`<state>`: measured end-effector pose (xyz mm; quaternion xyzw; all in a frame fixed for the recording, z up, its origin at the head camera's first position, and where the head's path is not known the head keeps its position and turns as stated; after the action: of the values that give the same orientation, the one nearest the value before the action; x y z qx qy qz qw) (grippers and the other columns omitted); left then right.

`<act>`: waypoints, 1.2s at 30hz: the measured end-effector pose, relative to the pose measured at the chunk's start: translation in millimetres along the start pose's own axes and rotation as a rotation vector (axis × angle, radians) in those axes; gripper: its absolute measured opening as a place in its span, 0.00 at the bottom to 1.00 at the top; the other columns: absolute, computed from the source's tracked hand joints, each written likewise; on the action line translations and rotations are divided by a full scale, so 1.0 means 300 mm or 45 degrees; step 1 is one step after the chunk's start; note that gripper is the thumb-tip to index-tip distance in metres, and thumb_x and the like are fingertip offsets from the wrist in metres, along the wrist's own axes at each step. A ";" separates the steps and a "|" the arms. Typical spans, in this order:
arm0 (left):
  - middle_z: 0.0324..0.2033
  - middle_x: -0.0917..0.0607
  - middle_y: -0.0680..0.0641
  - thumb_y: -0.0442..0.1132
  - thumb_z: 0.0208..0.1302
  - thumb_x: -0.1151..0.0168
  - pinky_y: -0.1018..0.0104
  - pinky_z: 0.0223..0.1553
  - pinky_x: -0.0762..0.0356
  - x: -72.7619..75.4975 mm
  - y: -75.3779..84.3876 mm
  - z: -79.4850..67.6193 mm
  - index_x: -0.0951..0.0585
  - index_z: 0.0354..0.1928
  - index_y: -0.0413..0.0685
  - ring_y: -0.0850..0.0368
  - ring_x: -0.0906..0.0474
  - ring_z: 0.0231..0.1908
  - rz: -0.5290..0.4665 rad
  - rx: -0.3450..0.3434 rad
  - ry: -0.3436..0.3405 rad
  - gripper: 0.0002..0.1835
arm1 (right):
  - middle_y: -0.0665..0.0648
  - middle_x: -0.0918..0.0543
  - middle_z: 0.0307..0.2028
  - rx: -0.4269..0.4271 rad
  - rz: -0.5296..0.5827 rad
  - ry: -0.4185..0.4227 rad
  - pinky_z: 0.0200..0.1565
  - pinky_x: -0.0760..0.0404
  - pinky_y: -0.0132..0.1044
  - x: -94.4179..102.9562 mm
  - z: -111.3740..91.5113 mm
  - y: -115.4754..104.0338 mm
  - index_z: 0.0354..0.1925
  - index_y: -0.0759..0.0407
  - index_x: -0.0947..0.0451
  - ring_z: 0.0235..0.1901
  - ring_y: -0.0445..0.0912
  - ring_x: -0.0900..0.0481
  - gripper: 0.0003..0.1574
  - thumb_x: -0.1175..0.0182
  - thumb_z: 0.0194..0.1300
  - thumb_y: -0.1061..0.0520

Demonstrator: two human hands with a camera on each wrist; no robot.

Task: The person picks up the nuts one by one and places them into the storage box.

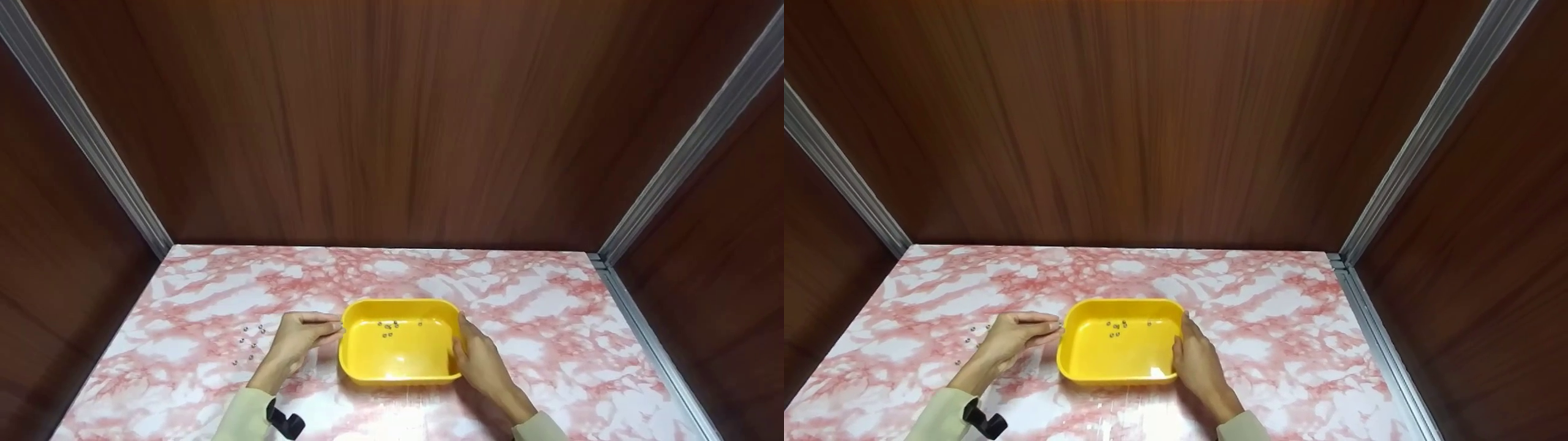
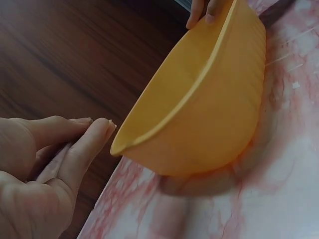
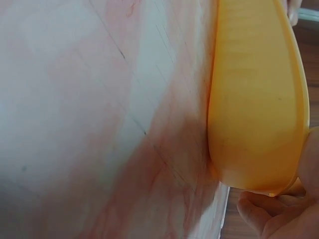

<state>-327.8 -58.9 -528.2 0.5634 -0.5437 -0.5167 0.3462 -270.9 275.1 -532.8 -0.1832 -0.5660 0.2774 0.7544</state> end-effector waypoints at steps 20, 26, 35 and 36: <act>0.37 0.09 0.34 0.20 0.63 0.33 0.61 0.47 0.07 -0.181 0.013 0.070 0.16 0.47 0.17 0.50 0.08 0.39 0.128 0.008 -0.053 0.12 | 0.72 0.23 0.69 -0.035 0.015 0.006 0.70 0.21 0.55 0.006 0.009 0.003 0.73 0.77 0.35 0.68 0.60 0.22 0.34 0.41 0.75 0.63; 0.40 0.10 0.31 0.21 0.62 0.31 0.62 0.46 0.07 -0.224 0.020 0.088 0.15 0.46 0.19 0.49 0.07 0.40 0.213 0.024 -0.105 0.12 | 0.74 0.23 0.69 0.011 -0.012 0.023 0.69 0.21 0.56 0.009 0.009 -0.003 0.72 0.79 0.34 0.68 0.63 0.22 0.33 0.41 0.75 0.65; 0.39 0.09 0.32 0.21 0.62 0.32 0.62 0.44 0.07 -0.261 0.012 0.143 0.14 0.46 0.21 0.43 0.07 0.41 0.382 0.081 -0.152 0.10 | 0.72 0.20 0.65 0.022 -0.048 0.041 0.67 0.18 0.56 0.008 0.005 0.000 0.72 0.78 0.34 0.65 0.62 0.19 0.33 0.40 0.74 0.65; 0.39 0.09 0.32 0.21 0.62 0.32 0.61 0.44 0.07 -0.263 0.010 0.150 0.14 0.45 0.21 0.42 0.07 0.42 0.395 0.090 -0.152 0.11 | 0.73 0.20 0.66 0.021 -0.044 0.039 0.67 0.18 0.56 0.008 0.005 -0.001 0.72 0.79 0.34 0.65 0.62 0.19 0.33 0.40 0.74 0.65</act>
<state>-361.8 24.9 -519.3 0.4528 -0.6616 -0.4703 0.3689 -271.8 276.3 -530.4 -0.1714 -0.5551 0.2663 0.7691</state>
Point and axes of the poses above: each hand's wrist, its own z-axis towards the middle knuckle, its own x-axis out of the back of the hand, y = z × x, the point moved 8 cm from there along z, towards the middle knuckle
